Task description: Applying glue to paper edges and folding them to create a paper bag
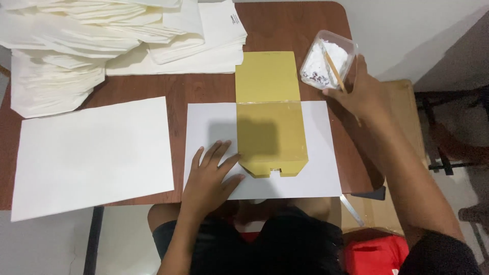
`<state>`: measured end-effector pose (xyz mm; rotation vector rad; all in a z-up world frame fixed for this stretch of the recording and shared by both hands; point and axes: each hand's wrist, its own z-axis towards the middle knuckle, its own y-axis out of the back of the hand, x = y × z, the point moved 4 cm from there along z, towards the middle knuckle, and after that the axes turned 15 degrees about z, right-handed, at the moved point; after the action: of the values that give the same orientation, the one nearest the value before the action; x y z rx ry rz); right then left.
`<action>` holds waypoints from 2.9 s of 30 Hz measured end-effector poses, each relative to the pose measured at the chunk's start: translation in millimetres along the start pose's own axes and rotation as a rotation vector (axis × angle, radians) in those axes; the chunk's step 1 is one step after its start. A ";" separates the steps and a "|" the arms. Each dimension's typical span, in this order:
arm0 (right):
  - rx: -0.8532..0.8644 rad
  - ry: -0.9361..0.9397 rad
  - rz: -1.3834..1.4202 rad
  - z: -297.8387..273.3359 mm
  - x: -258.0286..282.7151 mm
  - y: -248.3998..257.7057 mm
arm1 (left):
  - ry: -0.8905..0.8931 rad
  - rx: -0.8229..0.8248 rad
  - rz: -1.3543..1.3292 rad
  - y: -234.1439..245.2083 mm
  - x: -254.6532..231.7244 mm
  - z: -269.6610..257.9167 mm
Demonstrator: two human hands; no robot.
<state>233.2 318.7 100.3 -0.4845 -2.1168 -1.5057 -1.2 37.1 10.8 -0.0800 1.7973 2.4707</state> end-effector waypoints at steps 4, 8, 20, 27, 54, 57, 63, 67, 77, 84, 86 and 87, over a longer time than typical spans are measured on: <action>0.000 0.114 -0.111 25.3 -1.9 11.9 | 0.009 0.003 -0.003 0.9 0.0 0.5; 0.052 0.221 -0.221 69.9 -28.1 12.8 | 0.012 0.010 -0.023 4.3 -0.4 3.0; -0.102 0.981 0.033 -133.9 -44.2 -92.3 | 0.147 0.202 -0.035 12.4 -5.7 8.4; -0.039 0.880 -0.014 -145.7 -55.4 -110.2 | 0.127 0.185 0.009 9.2 -5.7 4.8; 0.001 0.816 -0.136 -134.7 -75.0 -115.5 | 0.164 0.005 0.029 -4.2 -7.7 -8.0; -0.076 0.865 -0.101 -134.3 -75.8 -118.6 | 0.162 -0.163 0.089 -10.4 -6.0 -17.5; -0.065 0.897 -0.004 -134.3 -80.5 -119.2 | 0.405 -0.585 0.474 8.2 -40.6 -81.0; -0.078 0.860 0.036 -138.3 -75.4 -114.0 | 1.060 -0.281 -0.470 -20.2 -27.7 -123.7; -0.008 0.756 0.080 -139.6 -63.1 -107.7 | 1.141 -0.305 -0.671 -22.4 -8.3 -104.5; -0.078 0.769 0.158 -145.5 -51.7 -102.2 | 0.825 -0.514 -0.386 31.1 -22.9 -63.1; -0.014 0.732 0.232 -147.3 -45.2 -98.4 | 0.628 -0.623 -0.466 54.1 -33.5 -42.8; -0.018 0.726 0.222 -147.2 -45.4 -98.5 | 0.627 -0.621 -0.478 42.8 -34.3 -41.6</action>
<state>243.7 147.2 37.7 -0.1314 -1.4345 -1.3085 28.4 -16.9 41.7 -1.2675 0.8628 2.6546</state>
